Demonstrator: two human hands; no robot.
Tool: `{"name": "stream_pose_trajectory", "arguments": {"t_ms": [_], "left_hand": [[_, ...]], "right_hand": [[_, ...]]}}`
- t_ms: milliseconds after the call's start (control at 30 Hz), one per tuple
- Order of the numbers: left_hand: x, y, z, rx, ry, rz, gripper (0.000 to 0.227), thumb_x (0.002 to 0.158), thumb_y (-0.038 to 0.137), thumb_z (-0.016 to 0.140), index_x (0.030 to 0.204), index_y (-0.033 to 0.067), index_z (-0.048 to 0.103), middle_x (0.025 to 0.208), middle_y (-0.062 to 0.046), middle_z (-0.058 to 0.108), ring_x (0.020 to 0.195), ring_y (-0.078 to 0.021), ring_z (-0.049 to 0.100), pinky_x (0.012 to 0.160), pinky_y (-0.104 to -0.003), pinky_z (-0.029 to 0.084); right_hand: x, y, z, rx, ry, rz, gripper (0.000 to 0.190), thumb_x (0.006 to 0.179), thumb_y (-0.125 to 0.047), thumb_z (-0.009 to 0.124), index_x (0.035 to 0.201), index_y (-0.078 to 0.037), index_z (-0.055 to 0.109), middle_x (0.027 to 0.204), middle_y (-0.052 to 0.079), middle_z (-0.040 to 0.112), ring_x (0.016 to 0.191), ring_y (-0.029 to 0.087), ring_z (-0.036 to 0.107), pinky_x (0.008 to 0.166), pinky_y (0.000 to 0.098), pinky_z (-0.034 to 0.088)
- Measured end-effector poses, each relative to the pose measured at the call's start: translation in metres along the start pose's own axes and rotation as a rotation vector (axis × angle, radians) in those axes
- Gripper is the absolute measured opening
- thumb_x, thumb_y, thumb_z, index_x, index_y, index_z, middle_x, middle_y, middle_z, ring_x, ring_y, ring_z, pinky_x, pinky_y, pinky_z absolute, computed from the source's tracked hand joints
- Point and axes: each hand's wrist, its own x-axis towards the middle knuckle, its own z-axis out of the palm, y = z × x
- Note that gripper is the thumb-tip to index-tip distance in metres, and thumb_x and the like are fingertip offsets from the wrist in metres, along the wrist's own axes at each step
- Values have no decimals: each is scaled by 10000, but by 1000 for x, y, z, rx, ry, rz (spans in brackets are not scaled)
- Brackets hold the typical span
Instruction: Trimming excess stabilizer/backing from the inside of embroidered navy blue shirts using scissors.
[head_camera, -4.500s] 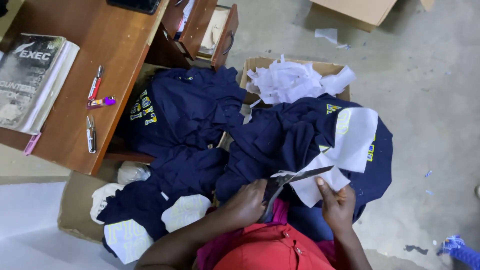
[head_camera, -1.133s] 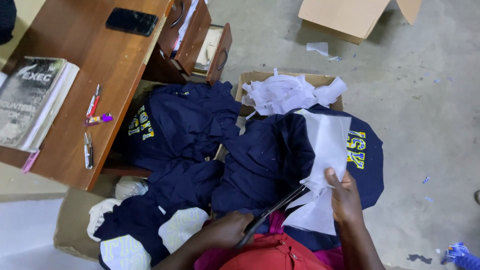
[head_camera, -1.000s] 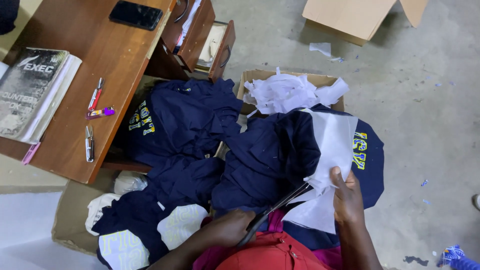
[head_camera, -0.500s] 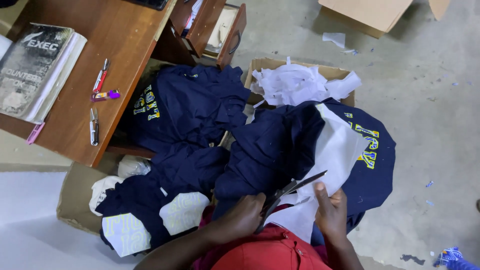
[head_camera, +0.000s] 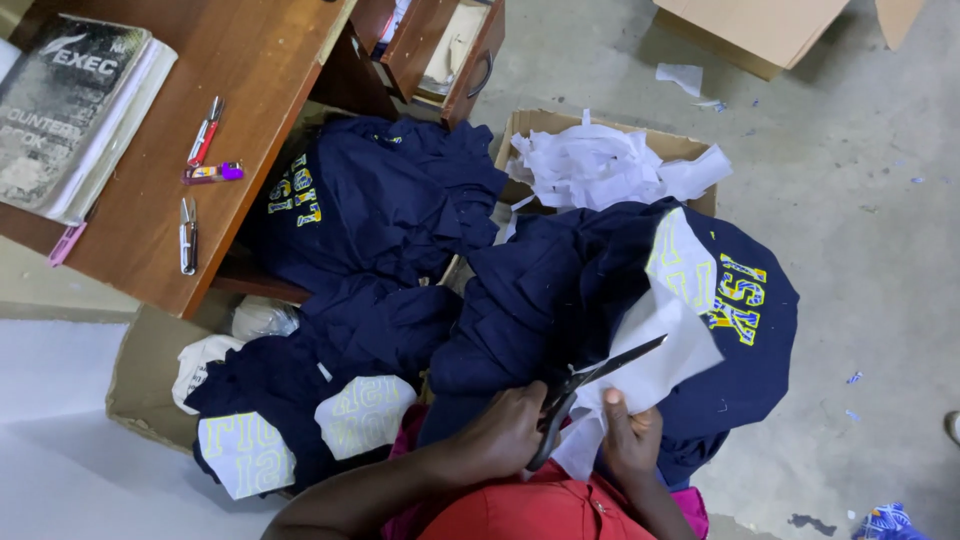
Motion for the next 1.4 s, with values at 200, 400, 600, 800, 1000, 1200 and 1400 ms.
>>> {"name": "stream_pose_trajectory", "arguments": {"t_ms": [200,400,600,800,1000,1200,1400], "left_hand": [[9,-9,11,-169,-30,50,118,879,68,706,870,-44,670,618,-102,679,464,-203,596,417,-340,452],[16,-14,16,-220,-88,57,195,899,170,735,897,-15,672,641,-67,649,482,-171,528,454,-342,433],[34,-20,23,-208,7,138,202,876,169,712,784,12,624,596,-66,627,432,-173,487,408,-325,398],[42,-16,25,34,175,192,320,868,168,708,1020,-90,594,831,-227,740,700,-396,734,844,-498,561],[43,-14,25,115,216,194,243,819,24,643,1001,-87,524,860,-292,673,652,-464,691,584,-563,558],[44,-11,17,144,155,151,191,840,-12,677,973,-114,586,758,-242,711,549,-355,719,459,-426,575],[44,-15,14,184,270,253,181,840,29,712,889,-73,572,708,-245,689,486,-352,682,389,-439,515]], "right_hand": [[-1,18,1,128,-6,-81,297,1099,-220,558,987,35,661,799,28,656,678,95,539,639,250,432],[-5,44,-2,186,-1,-93,366,1079,-177,546,1349,60,612,1201,136,727,987,190,679,876,299,512],[2,17,11,360,-64,-72,629,1058,-240,534,1598,53,396,1595,190,527,1393,265,570,1173,384,411],[1,72,-16,424,-30,54,616,1072,-289,507,1524,124,441,1506,251,590,1322,286,604,1124,365,426],[7,60,-13,834,-198,138,537,1122,-211,520,1491,175,460,1429,350,613,1265,379,649,1105,461,487],[7,65,-16,886,-246,144,510,1136,-221,526,1496,138,497,1448,330,609,1243,359,655,1087,461,484],[9,63,-20,831,-162,142,481,1131,-178,488,1482,151,480,1455,305,615,1213,334,675,1057,451,521]]}}
